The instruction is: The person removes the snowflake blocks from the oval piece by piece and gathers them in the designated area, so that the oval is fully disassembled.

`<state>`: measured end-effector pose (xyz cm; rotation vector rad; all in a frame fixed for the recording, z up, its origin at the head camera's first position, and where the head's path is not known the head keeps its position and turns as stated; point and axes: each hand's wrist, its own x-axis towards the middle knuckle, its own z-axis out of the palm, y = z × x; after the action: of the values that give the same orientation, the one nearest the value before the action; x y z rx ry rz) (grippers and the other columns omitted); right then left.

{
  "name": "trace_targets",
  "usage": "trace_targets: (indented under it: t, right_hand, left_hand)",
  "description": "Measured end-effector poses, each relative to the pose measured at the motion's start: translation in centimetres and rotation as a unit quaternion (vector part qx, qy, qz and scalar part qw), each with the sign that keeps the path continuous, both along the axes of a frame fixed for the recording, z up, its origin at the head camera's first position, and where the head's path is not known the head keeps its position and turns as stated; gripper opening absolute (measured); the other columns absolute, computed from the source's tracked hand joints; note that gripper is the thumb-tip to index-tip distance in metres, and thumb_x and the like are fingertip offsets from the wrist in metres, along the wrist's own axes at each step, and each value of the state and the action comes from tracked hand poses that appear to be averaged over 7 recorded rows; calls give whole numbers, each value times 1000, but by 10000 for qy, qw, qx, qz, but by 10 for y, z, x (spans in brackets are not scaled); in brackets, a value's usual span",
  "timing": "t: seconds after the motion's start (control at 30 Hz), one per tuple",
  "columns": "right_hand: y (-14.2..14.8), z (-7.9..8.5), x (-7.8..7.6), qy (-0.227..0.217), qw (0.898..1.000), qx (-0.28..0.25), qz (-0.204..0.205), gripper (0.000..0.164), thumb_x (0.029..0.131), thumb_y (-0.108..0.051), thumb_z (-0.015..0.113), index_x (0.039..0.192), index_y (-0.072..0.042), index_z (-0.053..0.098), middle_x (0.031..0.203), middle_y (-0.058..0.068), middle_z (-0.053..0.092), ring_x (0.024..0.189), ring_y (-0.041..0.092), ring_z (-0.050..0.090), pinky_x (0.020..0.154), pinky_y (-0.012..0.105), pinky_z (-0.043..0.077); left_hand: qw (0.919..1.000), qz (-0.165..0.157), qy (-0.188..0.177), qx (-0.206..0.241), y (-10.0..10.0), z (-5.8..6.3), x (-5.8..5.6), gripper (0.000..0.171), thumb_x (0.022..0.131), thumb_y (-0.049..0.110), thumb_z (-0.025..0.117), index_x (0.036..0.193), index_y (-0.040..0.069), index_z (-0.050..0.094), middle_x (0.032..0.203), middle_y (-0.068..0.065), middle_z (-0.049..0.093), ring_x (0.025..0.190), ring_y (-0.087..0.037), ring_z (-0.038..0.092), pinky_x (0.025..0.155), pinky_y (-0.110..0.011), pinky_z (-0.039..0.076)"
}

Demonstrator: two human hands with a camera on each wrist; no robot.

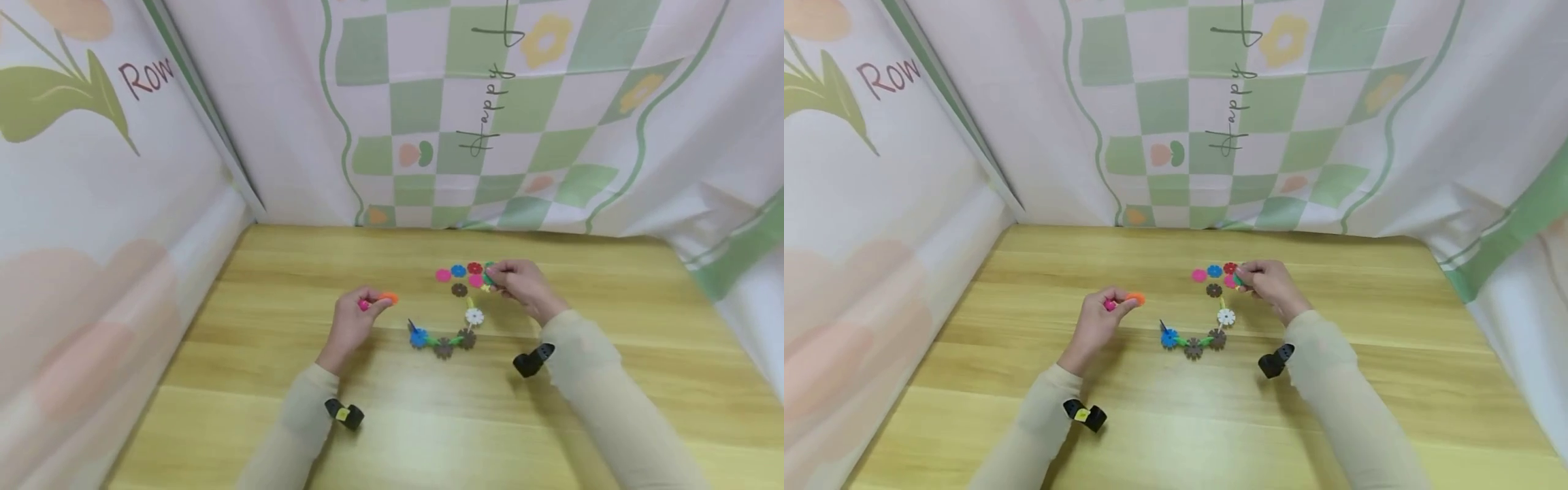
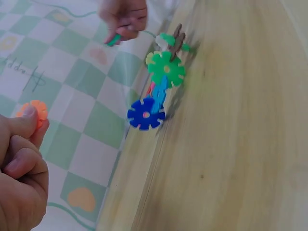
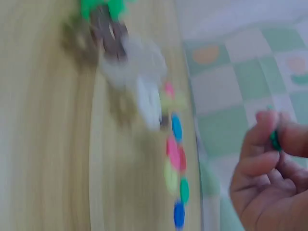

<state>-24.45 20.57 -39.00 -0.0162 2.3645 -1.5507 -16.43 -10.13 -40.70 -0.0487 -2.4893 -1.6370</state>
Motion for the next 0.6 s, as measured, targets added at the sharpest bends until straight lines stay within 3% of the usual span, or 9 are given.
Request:
trace_targets:
  t: [0.1, 0.2, 0.37, 0.5, 0.6]
  right_hand:
    - [15, -4, -5, 88, 9988, 478, 28, 44, 103, -31, 52, 130, 4, 54, 112, 12, 65, 102, 24, 62, 82, 35, 50]
    - [21, -11, -9, 175, 9977, 651, -17, 46, 104, -29, 51, 135, 5, 53, 130, 23, 58, 116, 33, 56, 93, 42, 50]
    - [30, -23, -14, 61, 9978, 654, -34, 41, 103, -19, 52, 133, 9, 52, 140, 28, 51, 117, 30, 56, 96, 35, 53]
    - [35, -25, -17, 118, 9943, 1060, -12, 39, 97, -23, 64, 121, 7, 61, 126, 24, 60, 105, 25, 59, 88, 33, 52]
    - [38, -28, -19, 381, 9803, 1937, 99, 33, 91, -32, 71, 93, 1, 68, 92, 13, 67, 82, 20, 58, 75, 31, 49]
  left_hand:
    - [9990, -112, -328, 281, -4, 0, -2, 19, 88, 22, 75, 90, 3, 71, 72, 1, 55, 61, -11, 40, 51, -19, 32]
    - [9960, -100, -646, 604, -6, -1, -2, 18, 88, 20, 75, 91, 2, 72, 71, 2, 53, 61, -11, 40, 51, -19, 32]
    - [9869, 90, -1200, 1076, -5, -3, -1, 15, 89, 18, 74, 92, 3, 72, 75, 2, 54, 63, -11, 41, 51, -21, 33]
    - [9792, 219, -1506, 1344, -4, -3, -1, 18, 88, 20, 75, 97, 4, 73, 87, -2, 66, 75, -14, 49, 58, -23, 38]
    - [9728, 282, -1678, 1571, -4, -5, -1, 23, 87, 24, 77, 101, 5, 74, 95, -5, 72, 69, -13, 48, 55, -22, 36]
